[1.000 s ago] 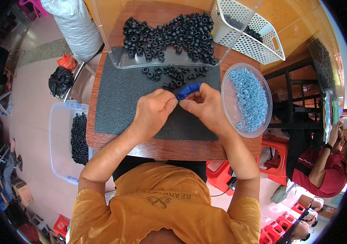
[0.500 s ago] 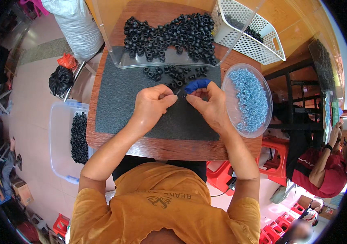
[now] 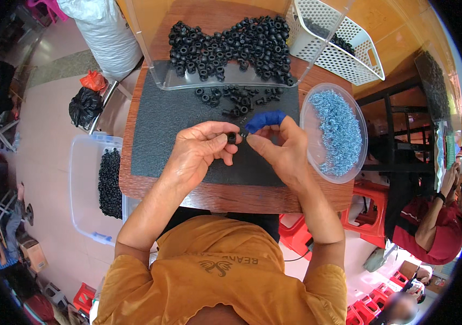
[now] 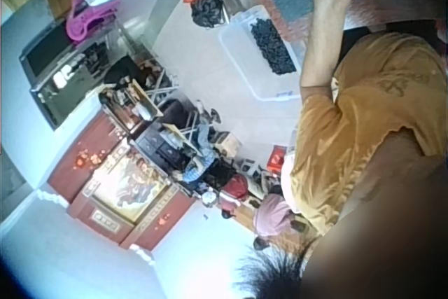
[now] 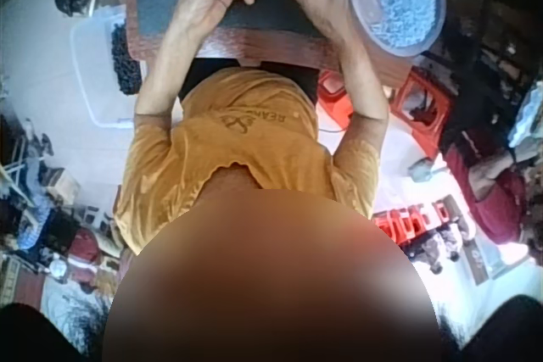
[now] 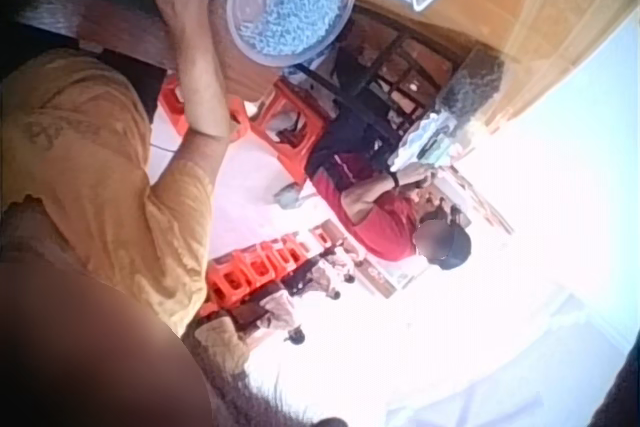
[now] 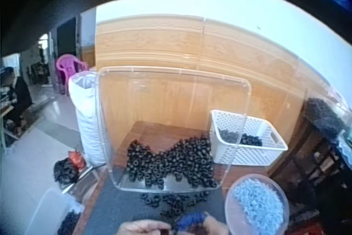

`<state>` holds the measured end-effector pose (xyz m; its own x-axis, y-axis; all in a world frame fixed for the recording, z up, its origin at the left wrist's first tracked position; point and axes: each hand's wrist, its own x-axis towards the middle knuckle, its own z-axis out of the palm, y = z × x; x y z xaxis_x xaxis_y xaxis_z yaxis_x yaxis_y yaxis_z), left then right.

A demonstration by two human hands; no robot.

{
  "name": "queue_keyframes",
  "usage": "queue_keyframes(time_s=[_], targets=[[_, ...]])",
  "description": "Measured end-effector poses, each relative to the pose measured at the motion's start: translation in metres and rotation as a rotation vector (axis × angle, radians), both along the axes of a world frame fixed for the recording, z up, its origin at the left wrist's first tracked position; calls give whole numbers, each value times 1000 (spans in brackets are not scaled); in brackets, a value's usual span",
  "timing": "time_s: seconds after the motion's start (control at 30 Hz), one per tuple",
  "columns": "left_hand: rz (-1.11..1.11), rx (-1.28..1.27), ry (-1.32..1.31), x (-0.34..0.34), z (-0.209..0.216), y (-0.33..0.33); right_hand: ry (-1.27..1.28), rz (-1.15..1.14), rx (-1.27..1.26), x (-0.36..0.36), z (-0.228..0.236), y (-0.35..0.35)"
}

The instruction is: The person assembles small black plastic components by hand at a workstation.

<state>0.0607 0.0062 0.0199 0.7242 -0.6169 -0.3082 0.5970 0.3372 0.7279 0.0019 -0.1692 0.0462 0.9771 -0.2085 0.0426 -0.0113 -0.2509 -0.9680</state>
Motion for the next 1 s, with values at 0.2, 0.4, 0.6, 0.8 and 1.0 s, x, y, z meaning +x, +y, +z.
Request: queue_keyframes(time_s=[0.2, 0.4, 0.6, 0.8, 1.0], targets=[[53, -52, 15, -7, -5, 1, 13, 64, 44, -2, 1, 6], [107, 46, -249, -16, -11, -2, -39, 57, 1, -3, -1, 12], [170, 21, -277, -27, -13, -5, -8, 1, 13, -9, -4, 16], [146, -102, -166, -34, -19, -7, 142, -35, 268, -17, -4, 13], [149, -140, -133, -38, -20, -10, 177, -41, 378, -19, -5, 13]])
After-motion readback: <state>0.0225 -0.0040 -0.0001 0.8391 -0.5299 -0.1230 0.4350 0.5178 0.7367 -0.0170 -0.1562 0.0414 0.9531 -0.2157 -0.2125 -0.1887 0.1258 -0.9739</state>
